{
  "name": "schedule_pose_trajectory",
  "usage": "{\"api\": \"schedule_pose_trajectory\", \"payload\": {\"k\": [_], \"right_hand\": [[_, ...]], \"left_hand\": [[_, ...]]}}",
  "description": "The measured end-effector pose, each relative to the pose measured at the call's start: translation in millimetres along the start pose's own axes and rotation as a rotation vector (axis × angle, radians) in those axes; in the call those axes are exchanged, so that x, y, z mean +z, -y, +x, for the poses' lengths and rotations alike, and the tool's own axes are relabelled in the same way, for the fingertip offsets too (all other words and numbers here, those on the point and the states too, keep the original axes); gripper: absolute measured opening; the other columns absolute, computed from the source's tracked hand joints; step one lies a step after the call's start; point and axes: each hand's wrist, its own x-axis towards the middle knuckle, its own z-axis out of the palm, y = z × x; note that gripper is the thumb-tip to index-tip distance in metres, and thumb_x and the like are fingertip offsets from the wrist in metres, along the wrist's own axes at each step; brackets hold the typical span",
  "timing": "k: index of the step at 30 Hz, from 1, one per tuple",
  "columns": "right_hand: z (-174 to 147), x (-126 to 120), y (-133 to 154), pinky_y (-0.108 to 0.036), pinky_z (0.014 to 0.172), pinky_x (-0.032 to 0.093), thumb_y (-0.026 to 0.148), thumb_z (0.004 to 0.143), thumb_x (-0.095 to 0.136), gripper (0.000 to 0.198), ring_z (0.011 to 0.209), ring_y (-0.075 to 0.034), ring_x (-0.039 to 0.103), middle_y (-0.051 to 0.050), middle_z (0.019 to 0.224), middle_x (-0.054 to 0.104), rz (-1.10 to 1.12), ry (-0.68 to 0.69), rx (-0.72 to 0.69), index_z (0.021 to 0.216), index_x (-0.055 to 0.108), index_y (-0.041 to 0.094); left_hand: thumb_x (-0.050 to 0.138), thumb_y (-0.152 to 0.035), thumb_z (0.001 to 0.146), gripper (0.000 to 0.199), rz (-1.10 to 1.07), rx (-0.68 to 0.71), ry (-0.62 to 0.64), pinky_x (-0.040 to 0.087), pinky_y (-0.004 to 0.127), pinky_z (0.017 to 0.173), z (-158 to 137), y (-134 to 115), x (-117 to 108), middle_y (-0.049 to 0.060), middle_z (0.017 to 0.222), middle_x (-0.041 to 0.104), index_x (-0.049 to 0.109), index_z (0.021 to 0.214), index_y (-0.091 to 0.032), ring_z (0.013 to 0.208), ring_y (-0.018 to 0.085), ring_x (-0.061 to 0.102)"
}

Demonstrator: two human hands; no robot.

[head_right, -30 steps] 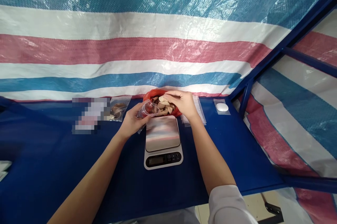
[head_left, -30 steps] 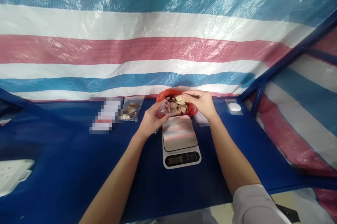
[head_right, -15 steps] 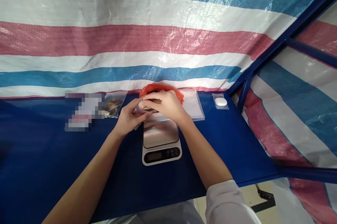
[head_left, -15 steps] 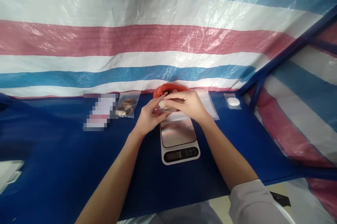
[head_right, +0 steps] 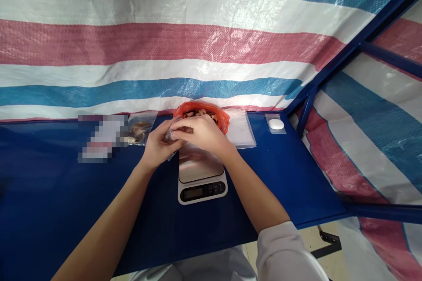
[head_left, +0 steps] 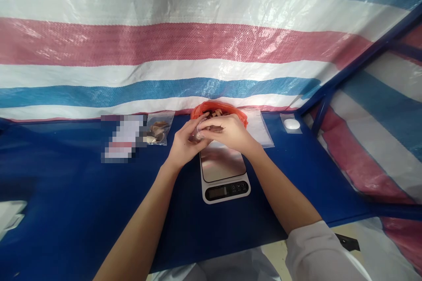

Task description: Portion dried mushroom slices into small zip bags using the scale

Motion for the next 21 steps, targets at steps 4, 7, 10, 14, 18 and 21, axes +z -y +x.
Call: {"api": "schedule_pose_trajectory", "payload": {"k": [4, 7, 10, 14, 18, 21], "right_hand": [[0, -4, 2, -0.029, 0.083, 0.058, 0.025, 0.086, 0.072, 0.012, 0.084, -0.018, 0.072, 0.000, 0.093, 0.078, 0.059, 0.001, 0.030, 0.094, 0.080, 0.024], [-1, -8, 2, -0.030, 0.083, 0.059, 0.024, 0.084, 0.073, 0.012, 0.083, -0.018, 0.073, -0.001, 0.093, 0.078, 0.088, -0.009, 0.055, 0.094, 0.081, 0.024], [-2, -14, 1, -0.030, 0.083, 0.060, 0.025, 0.084, 0.074, 0.014, 0.084, -0.018, 0.073, 0.000, 0.095, 0.078, 0.155, -0.017, 0.076, 0.096, 0.080, 0.024], [-3, -20, 0, -0.031, 0.081, 0.061, 0.029, 0.085, 0.072, 0.017, 0.085, -0.018, 0.074, 0.000, 0.095, 0.078, 0.216, -0.042, 0.119, 0.100, 0.079, 0.024], [-2, -18, 1, -0.029, 0.076, 0.057, 0.033, 0.085, 0.075, 0.013, 0.074, -0.015, 0.070, 0.001, 0.085, 0.077, 0.037, -0.002, 0.059, 0.093, 0.080, 0.025], [-1, -15, 1, -0.027, 0.070, 0.053, 0.030, 0.085, 0.076, 0.006, 0.070, -0.015, 0.066, 0.002, 0.075, 0.075, -0.136, 0.058, 0.040, 0.086, 0.081, 0.027]], "left_hand": [[0.075, -0.041, 0.082, 0.059, 0.008, -0.014, -0.017, 0.056, 0.036, 0.094, 1, -3, 0, 0.010, 0.123, 0.070, 0.062, 0.134, -0.018, 0.109, 0.026, 0.068], [0.076, -0.043, 0.081, 0.057, 0.009, -0.006, -0.040, 0.055, 0.039, 0.098, 1, -2, 0, 0.011, 0.123, 0.071, 0.064, 0.131, -0.017, 0.111, 0.027, 0.068], [0.078, -0.043, 0.080, 0.057, -0.001, -0.024, -0.064, 0.053, 0.039, 0.100, 0, 2, -1, 0.011, 0.122, 0.071, 0.065, 0.129, -0.017, 0.112, 0.027, 0.068], [0.078, -0.041, 0.080, 0.056, -0.028, -0.047, -0.084, 0.052, 0.038, 0.102, 0, 6, -1, 0.011, 0.123, 0.070, 0.065, 0.130, -0.017, 0.113, 0.027, 0.067], [0.077, -0.042, 0.080, 0.057, -0.017, -0.041, -0.048, 0.052, 0.040, 0.102, 1, 7, 1, 0.012, 0.123, 0.070, 0.065, 0.130, -0.017, 0.113, 0.028, 0.067], [0.078, -0.044, 0.078, 0.064, -0.011, -0.051, -0.012, 0.053, 0.042, 0.101, 1, 8, 2, 0.013, 0.123, 0.070, 0.062, 0.134, -0.016, 0.112, 0.029, 0.067]]}}
